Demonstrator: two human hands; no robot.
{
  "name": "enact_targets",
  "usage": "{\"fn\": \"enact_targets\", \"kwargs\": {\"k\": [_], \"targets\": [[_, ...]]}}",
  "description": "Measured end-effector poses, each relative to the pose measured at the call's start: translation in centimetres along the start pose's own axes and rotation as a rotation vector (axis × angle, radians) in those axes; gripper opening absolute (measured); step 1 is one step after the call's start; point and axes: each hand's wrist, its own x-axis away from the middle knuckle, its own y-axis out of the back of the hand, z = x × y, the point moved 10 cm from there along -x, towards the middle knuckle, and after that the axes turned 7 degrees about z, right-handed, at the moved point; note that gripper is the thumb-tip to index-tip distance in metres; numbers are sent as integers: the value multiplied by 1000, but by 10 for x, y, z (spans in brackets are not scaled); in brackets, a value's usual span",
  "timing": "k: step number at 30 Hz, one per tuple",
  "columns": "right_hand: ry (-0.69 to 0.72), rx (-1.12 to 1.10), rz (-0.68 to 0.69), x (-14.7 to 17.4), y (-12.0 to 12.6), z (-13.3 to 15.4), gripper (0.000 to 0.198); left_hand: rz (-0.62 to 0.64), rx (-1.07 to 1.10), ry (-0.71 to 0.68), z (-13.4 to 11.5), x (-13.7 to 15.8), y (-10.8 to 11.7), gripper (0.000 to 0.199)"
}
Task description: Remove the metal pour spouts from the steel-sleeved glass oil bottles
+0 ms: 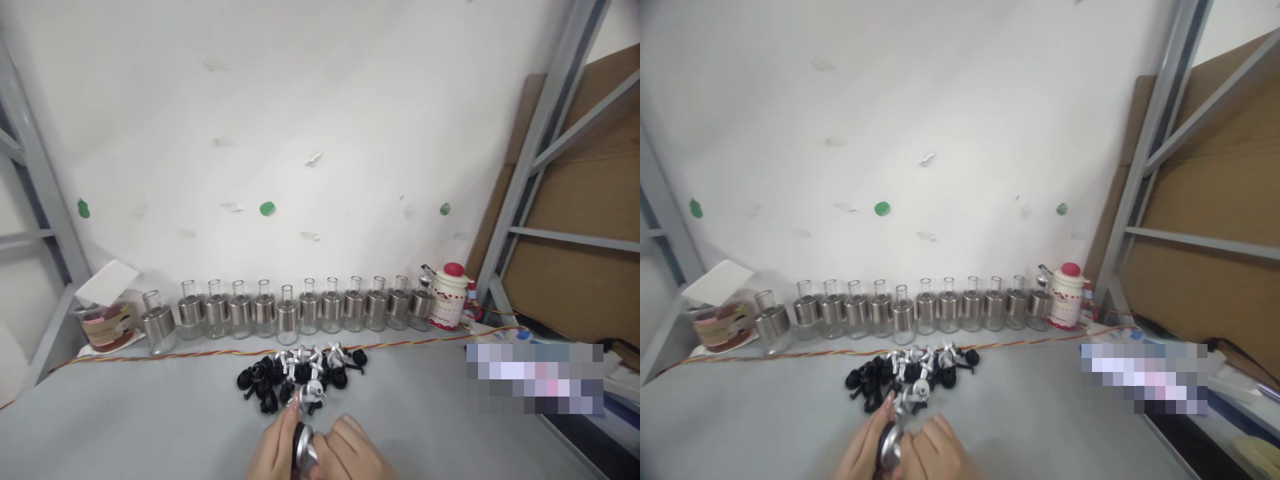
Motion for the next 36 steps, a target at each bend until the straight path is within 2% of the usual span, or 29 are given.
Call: {"fn": "enact_targets", "kwargs": {"k": [6,10,13,16,20,24,26,29,33,34,36], "targets": [[80,42,95,-6,-1,3,29,179,158,97,8,-9,-13,44],[-45,-76,66,-6,2,-12,21,156,259,168,2,-9,-14,51],[-111,-146,58,-3,3,-18,20,84,334,205,-3,-8,-11,54],[-117,-153,42,0,3,-17,20,4,296,138,-13,-7,0,57],[-111,-116,17,6,-5,-8,21,-59,178,44,-25,-5,15,51],[-182,-187,-143,14,-7,-10,39,-55,104,-30,-36,-9,19,48],[-250,-309,-157,16,-9,-17,45,-59,85,-64,-39,-11,19,50],[-408,-622,83,16,-32,-29,46,-76,62,-129,-45,-13,20,50],[-888,-1228,436,47,-82,-36,49,-21,33,-177,-49,-17,16,46],[-983,-1386,482,54,-93,-32,51,11,9,-179,-50,-19,14,45],[-1087,-1667,519,60,-108,-22,54,67,-69,-196,-53,-22,10,43]]}}
